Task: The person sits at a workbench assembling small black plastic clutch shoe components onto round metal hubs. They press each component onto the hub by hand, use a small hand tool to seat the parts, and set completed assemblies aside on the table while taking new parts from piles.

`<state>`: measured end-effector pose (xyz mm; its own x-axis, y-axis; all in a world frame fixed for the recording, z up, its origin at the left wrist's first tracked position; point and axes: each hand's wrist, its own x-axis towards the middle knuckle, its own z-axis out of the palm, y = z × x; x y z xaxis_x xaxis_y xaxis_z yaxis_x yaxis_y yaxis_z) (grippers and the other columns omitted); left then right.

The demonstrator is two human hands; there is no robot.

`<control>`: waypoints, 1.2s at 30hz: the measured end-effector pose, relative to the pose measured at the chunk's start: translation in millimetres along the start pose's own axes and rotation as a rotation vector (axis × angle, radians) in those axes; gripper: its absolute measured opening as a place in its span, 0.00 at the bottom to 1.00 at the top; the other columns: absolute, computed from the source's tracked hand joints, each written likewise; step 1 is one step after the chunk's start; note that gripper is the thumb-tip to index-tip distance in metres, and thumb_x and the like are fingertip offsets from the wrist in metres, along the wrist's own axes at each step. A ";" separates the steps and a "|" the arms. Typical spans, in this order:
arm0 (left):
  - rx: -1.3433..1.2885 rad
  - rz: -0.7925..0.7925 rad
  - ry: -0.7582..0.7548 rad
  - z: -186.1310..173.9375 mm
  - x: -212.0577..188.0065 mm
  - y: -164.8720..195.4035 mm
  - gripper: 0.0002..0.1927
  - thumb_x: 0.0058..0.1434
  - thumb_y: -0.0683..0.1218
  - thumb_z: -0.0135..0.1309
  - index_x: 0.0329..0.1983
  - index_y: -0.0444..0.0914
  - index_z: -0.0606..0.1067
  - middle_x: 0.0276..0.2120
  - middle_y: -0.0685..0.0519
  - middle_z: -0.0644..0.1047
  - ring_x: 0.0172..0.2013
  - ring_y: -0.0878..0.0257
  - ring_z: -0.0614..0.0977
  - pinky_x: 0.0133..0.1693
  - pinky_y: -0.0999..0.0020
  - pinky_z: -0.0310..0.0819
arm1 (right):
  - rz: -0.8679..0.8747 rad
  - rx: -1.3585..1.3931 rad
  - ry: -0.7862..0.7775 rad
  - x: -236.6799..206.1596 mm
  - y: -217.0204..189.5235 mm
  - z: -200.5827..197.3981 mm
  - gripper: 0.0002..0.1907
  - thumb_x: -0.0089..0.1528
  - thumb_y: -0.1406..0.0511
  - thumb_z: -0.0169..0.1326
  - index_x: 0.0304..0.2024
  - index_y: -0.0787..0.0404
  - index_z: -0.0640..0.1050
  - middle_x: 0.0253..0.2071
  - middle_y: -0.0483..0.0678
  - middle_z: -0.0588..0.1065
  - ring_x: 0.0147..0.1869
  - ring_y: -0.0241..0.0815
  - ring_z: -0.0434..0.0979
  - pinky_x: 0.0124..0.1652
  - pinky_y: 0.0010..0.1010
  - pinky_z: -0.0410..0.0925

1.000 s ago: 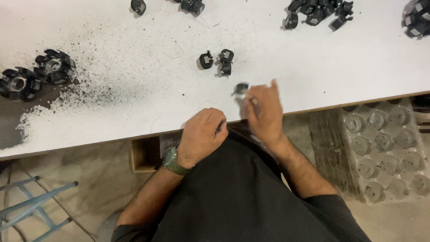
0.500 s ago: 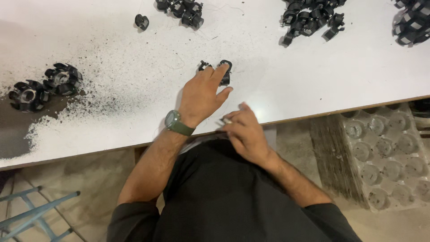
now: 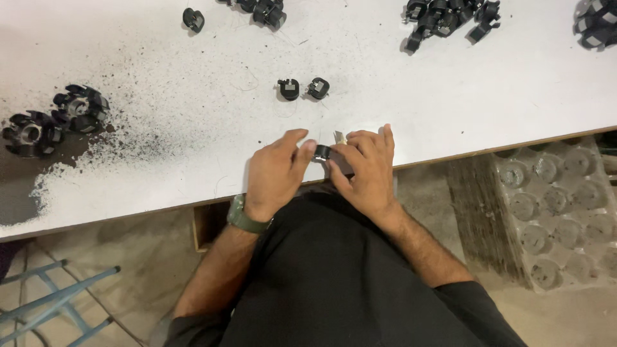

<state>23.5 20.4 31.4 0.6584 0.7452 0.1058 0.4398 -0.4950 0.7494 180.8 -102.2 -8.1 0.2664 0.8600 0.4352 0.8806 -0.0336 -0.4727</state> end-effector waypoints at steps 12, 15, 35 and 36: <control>0.177 0.417 0.133 5.5 -19.0 -6.0 0.21 0.56 0.40 0.61 0.54 0.39 0.78 0.57 0.46 0.74 0.56 0.51 0.76 0.52 0.55 0.74 | -0.043 0.010 -0.014 1.1 1.0 0.3 0.18 0.57 0.62 0.67 0.48 0.58 0.80 0.48 0.48 0.71 0.64 0.53 0.69 0.73 0.65 0.43; 0.177 0.424 0.129 6.6 -16.6 -7.2 0.15 0.58 0.41 0.61 0.49 0.39 0.79 0.58 0.48 0.75 0.58 0.51 0.76 0.54 0.55 0.74 | -0.057 0.016 -0.011 -1.5 3.6 1.1 0.18 0.55 0.62 0.67 0.45 0.59 0.81 0.47 0.48 0.71 0.63 0.53 0.69 0.73 0.65 0.42; 0.164 0.396 0.212 11.8 -32.7 -5.7 0.14 0.55 0.47 0.66 0.40 0.36 0.77 0.53 0.44 0.75 0.57 0.47 0.75 0.57 0.48 0.63 | -0.092 0.096 0.103 -18.3 0.2 -2.6 0.15 0.58 0.67 0.67 0.47 0.56 0.80 0.45 0.49 0.69 0.64 0.53 0.70 0.76 0.62 0.39; 0.165 0.388 0.224 14.3 -32.4 -6.3 0.14 0.55 0.47 0.66 0.40 0.37 0.77 0.53 0.45 0.75 0.57 0.48 0.75 0.59 0.48 0.64 | -0.103 0.103 0.127 -21.0 0.9 -2.2 0.13 0.60 0.70 0.66 0.46 0.54 0.80 0.44 0.47 0.69 0.64 0.51 0.71 0.78 0.61 0.39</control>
<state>8.1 -7.0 13.8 0.6535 0.5600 0.5092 0.2902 -0.8067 0.5148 176.8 -121.5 -16.0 0.2296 0.7849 0.5756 0.8628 0.1095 -0.4935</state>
